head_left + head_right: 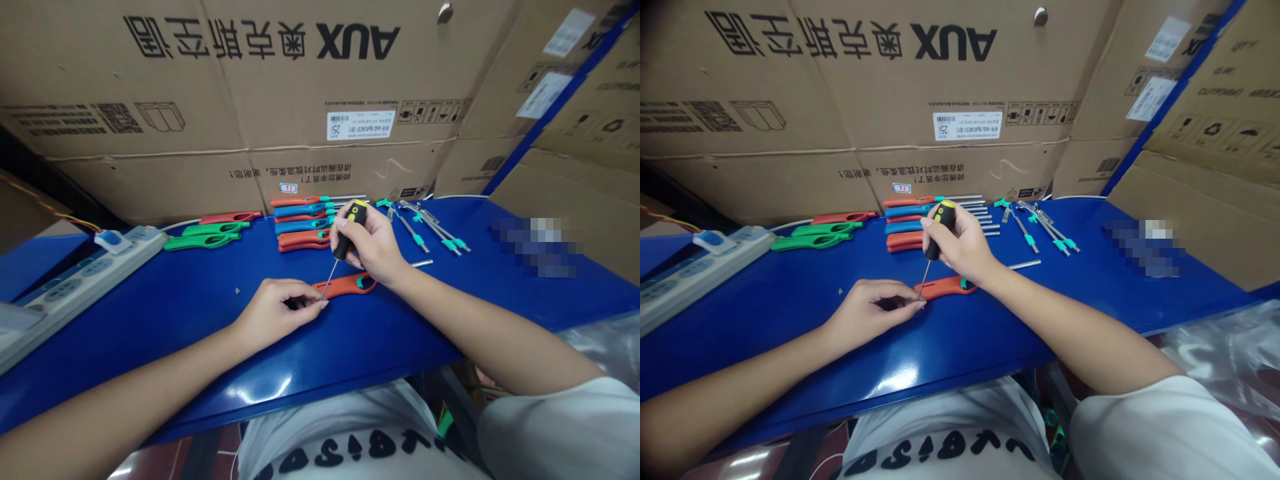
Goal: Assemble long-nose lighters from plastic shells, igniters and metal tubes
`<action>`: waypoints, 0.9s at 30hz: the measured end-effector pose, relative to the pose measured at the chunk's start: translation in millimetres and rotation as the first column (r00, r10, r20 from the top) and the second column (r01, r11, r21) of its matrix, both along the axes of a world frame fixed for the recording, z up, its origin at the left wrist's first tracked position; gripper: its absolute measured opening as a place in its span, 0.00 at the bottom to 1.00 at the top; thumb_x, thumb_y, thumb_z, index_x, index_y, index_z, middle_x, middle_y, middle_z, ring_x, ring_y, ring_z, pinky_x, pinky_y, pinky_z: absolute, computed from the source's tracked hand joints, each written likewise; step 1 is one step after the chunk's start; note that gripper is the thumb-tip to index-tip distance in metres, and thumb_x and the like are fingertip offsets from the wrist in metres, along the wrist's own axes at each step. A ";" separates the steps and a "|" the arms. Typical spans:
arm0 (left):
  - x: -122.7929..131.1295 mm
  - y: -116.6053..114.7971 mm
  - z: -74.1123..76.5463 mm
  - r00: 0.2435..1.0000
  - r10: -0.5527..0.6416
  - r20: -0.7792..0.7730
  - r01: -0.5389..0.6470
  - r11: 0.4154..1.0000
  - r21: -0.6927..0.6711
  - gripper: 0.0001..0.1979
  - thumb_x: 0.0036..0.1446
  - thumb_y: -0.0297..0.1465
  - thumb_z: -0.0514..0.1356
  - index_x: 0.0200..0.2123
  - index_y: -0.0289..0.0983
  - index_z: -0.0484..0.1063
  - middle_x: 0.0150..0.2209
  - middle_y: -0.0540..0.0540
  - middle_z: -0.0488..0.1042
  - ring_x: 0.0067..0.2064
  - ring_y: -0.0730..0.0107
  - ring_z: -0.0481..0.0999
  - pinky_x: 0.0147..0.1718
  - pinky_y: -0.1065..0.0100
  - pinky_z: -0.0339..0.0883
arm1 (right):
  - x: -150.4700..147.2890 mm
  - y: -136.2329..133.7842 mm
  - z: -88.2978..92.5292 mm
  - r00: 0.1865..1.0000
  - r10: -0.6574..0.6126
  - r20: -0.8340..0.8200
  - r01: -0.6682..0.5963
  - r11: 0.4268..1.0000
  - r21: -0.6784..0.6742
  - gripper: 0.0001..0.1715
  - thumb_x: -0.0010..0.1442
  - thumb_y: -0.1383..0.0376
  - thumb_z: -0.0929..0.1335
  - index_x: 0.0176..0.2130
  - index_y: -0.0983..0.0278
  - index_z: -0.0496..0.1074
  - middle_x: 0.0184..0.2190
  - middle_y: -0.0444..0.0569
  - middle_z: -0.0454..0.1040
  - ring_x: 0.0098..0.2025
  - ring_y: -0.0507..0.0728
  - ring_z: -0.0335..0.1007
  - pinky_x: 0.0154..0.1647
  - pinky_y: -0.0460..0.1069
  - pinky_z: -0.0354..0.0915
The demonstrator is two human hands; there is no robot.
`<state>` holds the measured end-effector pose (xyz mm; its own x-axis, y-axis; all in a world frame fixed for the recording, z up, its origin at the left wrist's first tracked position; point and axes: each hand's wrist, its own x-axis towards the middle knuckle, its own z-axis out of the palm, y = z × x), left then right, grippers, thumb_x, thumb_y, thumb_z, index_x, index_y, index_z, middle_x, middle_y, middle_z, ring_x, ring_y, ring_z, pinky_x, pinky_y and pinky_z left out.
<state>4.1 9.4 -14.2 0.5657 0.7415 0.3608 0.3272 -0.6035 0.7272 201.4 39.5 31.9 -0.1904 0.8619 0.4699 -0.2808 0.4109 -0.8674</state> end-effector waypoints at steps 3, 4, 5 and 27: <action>-0.1 0.5 -1.0 1.000 0.003 -0.001 -0.003 1.000 -0.009 0.04 0.59 0.29 0.67 0.34 0.36 0.83 0.30 0.49 0.82 0.28 0.75 0.78 0.29 0.76 0.70 | 0.9 0.1 0.2 1.000 -0.007 0.015 0.007 1.000 0.011 0.20 0.60 0.52 0.73 0.34 0.61 0.62 0.19 0.35 0.70 0.12 0.44 0.53 0.10 0.42 0.49; -0.1 0.6 -1.4 1.000 0.004 -0.002 -0.004 1.000 -0.014 0.04 0.59 0.29 0.67 0.34 0.36 0.83 0.30 0.49 0.82 0.28 0.75 0.78 0.29 0.76 0.70 | 1.0 -0.1 0.1 1.000 -0.010 0.021 0.009 1.000 0.021 0.19 0.61 0.53 0.73 0.34 0.61 0.63 0.19 0.36 0.70 0.13 0.44 0.54 0.11 0.42 0.50; 0.0 0.6 -1.6 1.000 0.004 -0.004 -0.005 1.000 -0.019 0.04 0.59 0.30 0.67 0.34 0.36 0.83 0.30 0.49 0.82 0.29 0.74 0.78 0.29 0.76 0.70 | 1.2 -0.2 -0.1 0.999 -0.014 0.029 0.013 0.999 0.034 0.19 0.61 0.53 0.72 0.34 0.62 0.63 0.20 0.36 0.71 0.14 0.44 0.56 0.12 0.42 0.52; 3.0 0.0 1.2 0.979 0.073 0.188 -0.006 0.942 -0.336 0.07 0.54 0.34 0.70 0.31 0.36 0.83 0.30 0.46 0.84 0.29 0.70 0.81 0.29 0.74 0.73 | 12.3 -17.5 13.3 0.958 -0.062 0.281 -0.011 0.968 0.251 0.37 0.57 0.62 0.76 0.61 0.53 0.60 0.42 0.46 0.74 0.38 0.55 0.77 0.29 0.46 0.72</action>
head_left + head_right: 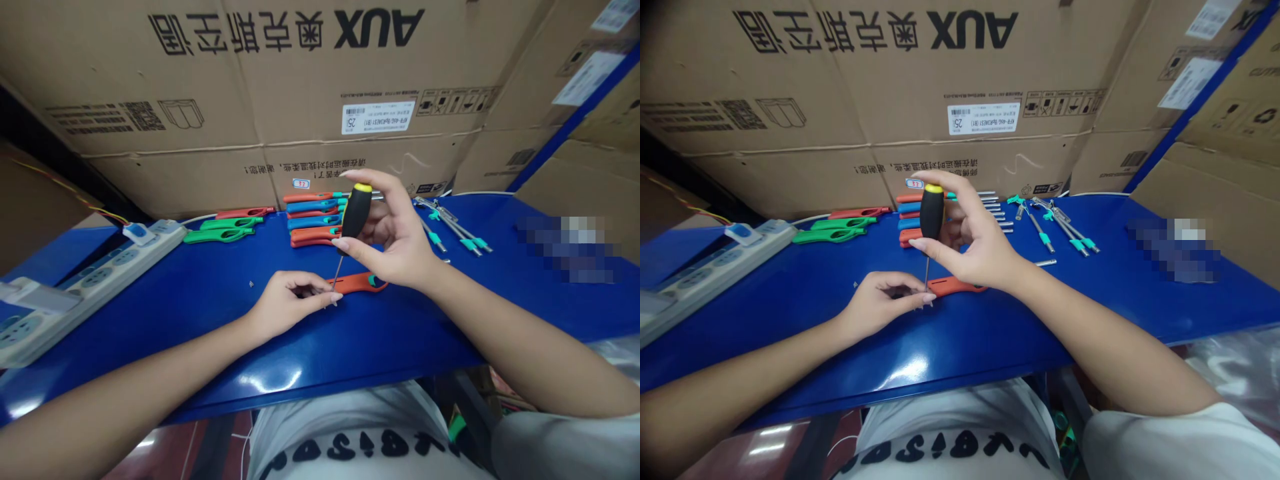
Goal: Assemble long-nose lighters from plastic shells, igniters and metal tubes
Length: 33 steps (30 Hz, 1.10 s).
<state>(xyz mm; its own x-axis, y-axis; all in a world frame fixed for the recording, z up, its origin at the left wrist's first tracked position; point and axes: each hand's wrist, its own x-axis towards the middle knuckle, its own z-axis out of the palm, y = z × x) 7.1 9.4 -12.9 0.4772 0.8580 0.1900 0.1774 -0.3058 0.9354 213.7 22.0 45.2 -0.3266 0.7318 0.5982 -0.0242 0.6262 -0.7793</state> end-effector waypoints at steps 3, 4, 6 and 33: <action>0.4 -1.0 1.7 1.000 -0.003 0.018 0.003 1.000 0.002 0.09 0.54 0.36 0.71 0.30 0.36 0.82 0.30 0.46 0.83 0.29 0.70 0.81 0.30 0.73 0.75 | -1.6 0.6 -1.1 0.998 -0.065 -0.001 0.065 0.998 0.002 0.38 0.54 0.59 0.78 0.59 0.51 0.63 0.35 0.43 0.73 0.32 0.54 0.74 0.24 0.45 0.68; 0.5 -1.1 1.7 1.000 -0.007 0.020 0.007 1.000 -0.004 0.10 0.53 0.37 0.71 0.30 0.35 0.82 0.30 0.45 0.83 0.28 0.70 0.81 0.30 0.72 0.75 | -1.5 0.9 -1.3 0.997 -0.075 0.000 0.075 0.997 0.004 0.38 0.54 0.59 0.78 0.59 0.51 0.63 0.35 0.43 0.72 0.30 0.53 0.73 0.23 0.45 0.67; 0.6 -1.1 0.8 1.000 -0.015 0.017 0.016 1.000 -0.020 0.12 0.53 0.39 0.71 0.33 0.34 0.82 0.30 0.44 0.83 0.25 0.71 0.79 0.27 0.72 0.75 | -0.9 1.4 -1.8 0.996 -0.094 0.000 0.094 0.995 0.017 0.36 0.54 0.59 0.78 0.58 0.51 0.64 0.36 0.43 0.72 0.29 0.52 0.72 0.23 0.45 0.67; -0.9 4.0 -1.4 0.996 0.011 -0.094 0.008 0.980 0.201 0.11 0.59 0.38 0.68 0.36 0.35 0.81 0.33 0.45 0.81 0.25 0.76 0.72 0.25 0.73 0.67 | -5.8 1.8 -12.3 0.999 -0.033 0.023 0.034 0.999 -0.014 0.35 0.59 0.62 0.75 0.61 0.54 0.63 0.39 0.46 0.75 0.31 0.53 0.74 0.24 0.46 0.71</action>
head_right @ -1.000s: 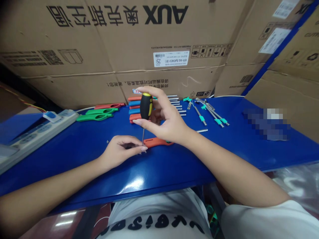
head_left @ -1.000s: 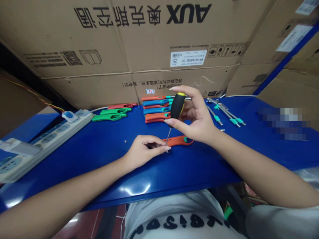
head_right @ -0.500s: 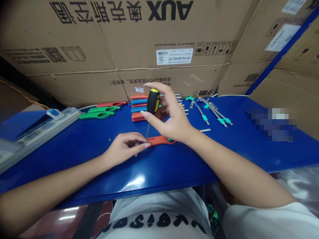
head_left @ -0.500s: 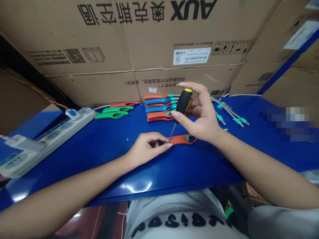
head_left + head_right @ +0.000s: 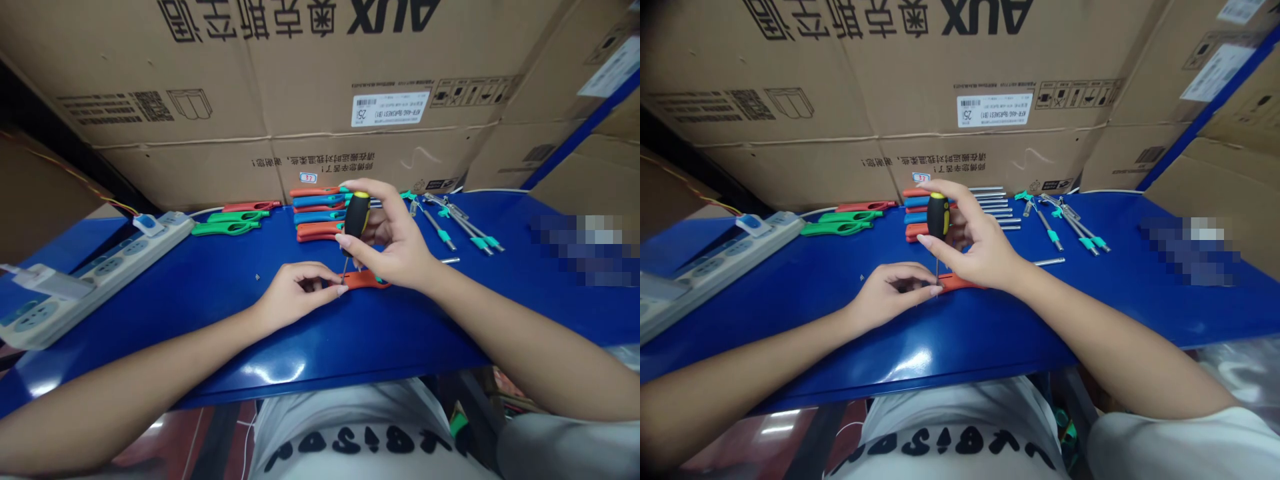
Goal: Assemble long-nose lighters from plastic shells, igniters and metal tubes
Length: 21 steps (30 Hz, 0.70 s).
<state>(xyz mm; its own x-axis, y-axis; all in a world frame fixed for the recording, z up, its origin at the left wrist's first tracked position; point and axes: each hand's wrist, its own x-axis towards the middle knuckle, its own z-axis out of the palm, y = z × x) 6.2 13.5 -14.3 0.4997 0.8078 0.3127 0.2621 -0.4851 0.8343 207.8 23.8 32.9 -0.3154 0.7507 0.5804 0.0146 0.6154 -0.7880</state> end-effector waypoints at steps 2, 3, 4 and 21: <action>-2.4 2.8 -0.9 0.998 0.030 -0.056 -0.023 0.992 0.126 0.12 0.56 0.37 0.70 0.41 0.36 0.81 0.37 0.45 0.82 0.32 0.71 0.76 0.33 0.70 0.71 | -0.8 0.4 -2.2 1.000 -0.019 -0.016 0.019 1.000 0.017 0.35 0.57 0.63 0.76 0.60 0.54 0.65 0.42 0.47 0.75 0.33 0.54 0.75 0.27 0.47 0.72; -3.7 4.2 -1.6 0.995 0.038 -0.096 -0.018 0.980 0.196 0.15 0.54 0.37 0.71 0.44 0.37 0.80 0.40 0.45 0.82 0.37 0.67 0.77 0.39 0.66 0.72 | -1.1 0.7 -3.3 0.999 -0.038 -0.021 0.039 0.999 0.036 0.35 0.56 0.63 0.77 0.60 0.54 0.66 0.45 0.48 0.75 0.34 0.54 0.76 0.28 0.47 0.73; -4.8 5.6 -2.3 0.990 0.039 -0.138 -0.002 0.967 0.256 0.18 0.53 0.37 0.72 0.46 0.38 0.79 0.43 0.44 0.82 0.42 0.63 0.78 0.45 0.63 0.72 | -1.2 1.1 -4.4 0.998 -0.061 -0.021 0.062 0.996 0.059 0.35 0.56 0.63 0.77 0.60 0.53 0.66 0.48 0.48 0.74 0.34 0.53 0.76 0.29 0.47 0.73; -7.1 6.9 -7.5 0.966 -0.098 -0.238 0.158 0.955 0.251 0.16 0.59 0.30 0.67 0.50 0.37 0.76 0.49 0.42 0.80 0.51 0.60 0.79 0.54 0.59 0.71 | -2.1 2.2 -12.2 0.993 -0.111 0.038 0.104 0.983 0.151 0.34 0.58 0.61 0.75 0.60 0.51 0.65 0.52 0.49 0.71 0.35 0.53 0.74 0.30 0.48 0.73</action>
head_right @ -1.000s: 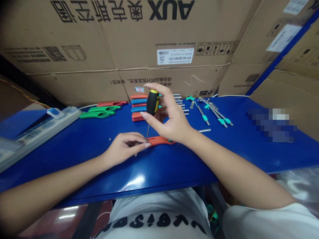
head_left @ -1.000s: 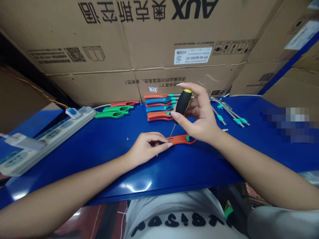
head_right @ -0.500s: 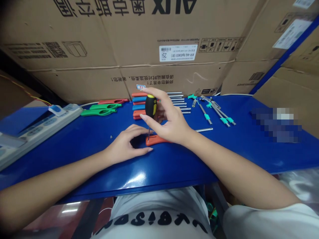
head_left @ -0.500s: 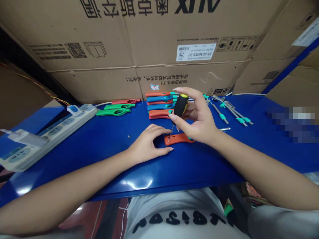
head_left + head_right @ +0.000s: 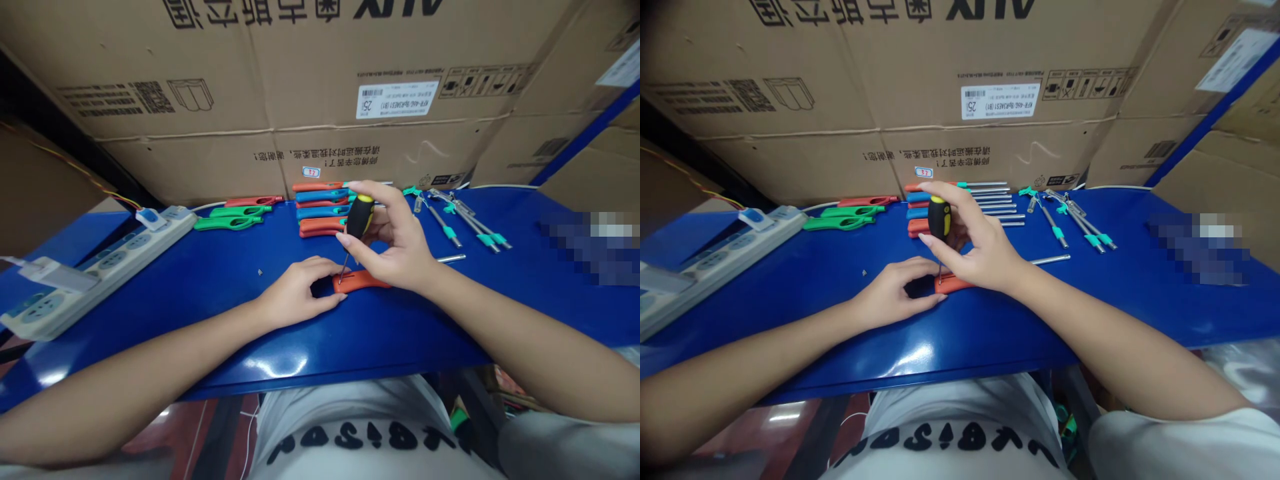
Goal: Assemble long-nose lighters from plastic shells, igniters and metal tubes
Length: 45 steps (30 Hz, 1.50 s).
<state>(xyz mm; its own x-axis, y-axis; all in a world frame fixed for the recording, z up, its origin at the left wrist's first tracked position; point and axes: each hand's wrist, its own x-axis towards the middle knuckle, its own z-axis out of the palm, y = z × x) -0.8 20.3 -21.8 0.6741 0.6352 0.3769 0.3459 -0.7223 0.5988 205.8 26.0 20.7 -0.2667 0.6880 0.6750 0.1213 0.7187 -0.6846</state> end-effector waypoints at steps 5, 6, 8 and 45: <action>0.1 -0.5 0.7 1.000 0.002 -0.007 -0.002 1.000 0.005 0.16 0.59 0.31 0.66 0.50 0.37 0.75 0.49 0.42 0.80 0.51 0.59 0.79 0.53 0.59 0.72 | -0.5 -0.6 -0.4 1.000 -0.012 0.012 0.012 1.000 0.013 0.34 0.58 0.62 0.75 0.61 0.51 0.65 0.54 0.49 0.71 0.34 0.53 0.73 0.29 0.48 0.72; 0.2 -0.6 1.0 1.000 0.004 -0.009 -0.004 1.000 0.005 0.16 0.59 0.31 0.67 0.50 0.37 0.75 0.49 0.42 0.80 0.51 0.59 0.79 0.53 0.59 0.72 | -0.7 -0.7 -0.5 0.999 -0.016 0.029 0.015 0.999 0.033 0.34 0.59 0.63 0.74 0.61 0.51 0.64 0.55 0.50 0.71 0.35 0.53 0.74 0.29 0.48 0.72; 0.3 -0.8 1.5 1.000 0.004 -0.012 -0.004 1.000 0.006 0.16 0.59 0.31 0.67 0.50 0.37 0.75 0.49 0.42 0.80 0.51 0.59 0.79 0.53 0.59 0.72 | -0.8 -1.2 -0.8 0.998 -0.021 0.057 0.017 0.997 0.078 0.35 0.60 0.65 0.73 0.62 0.51 0.62 0.57 0.50 0.70 0.36 0.54 0.75 0.31 0.49 0.73; -0.1 3.1 -3.2 1.000 -0.018 -0.018 0.019 0.999 0.035 0.16 0.58 0.30 0.66 0.50 0.35 0.76 0.48 0.41 0.80 0.51 0.59 0.79 0.52 0.59 0.72 | 10.1 3.7 5.7 0.921 -0.097 0.378 -0.026 0.951 0.307 0.34 0.66 0.59 0.70 0.66 0.54 0.56 0.63 0.53 0.68 0.46 0.58 0.77 0.42 0.53 0.77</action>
<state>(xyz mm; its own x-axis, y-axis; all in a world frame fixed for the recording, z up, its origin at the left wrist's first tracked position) -1.0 23.5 -25.0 0.6926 0.6091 0.3864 0.3427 -0.7493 0.5667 215.9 29.7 26.4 -0.5265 0.4828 0.6998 0.3596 0.8723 -0.3312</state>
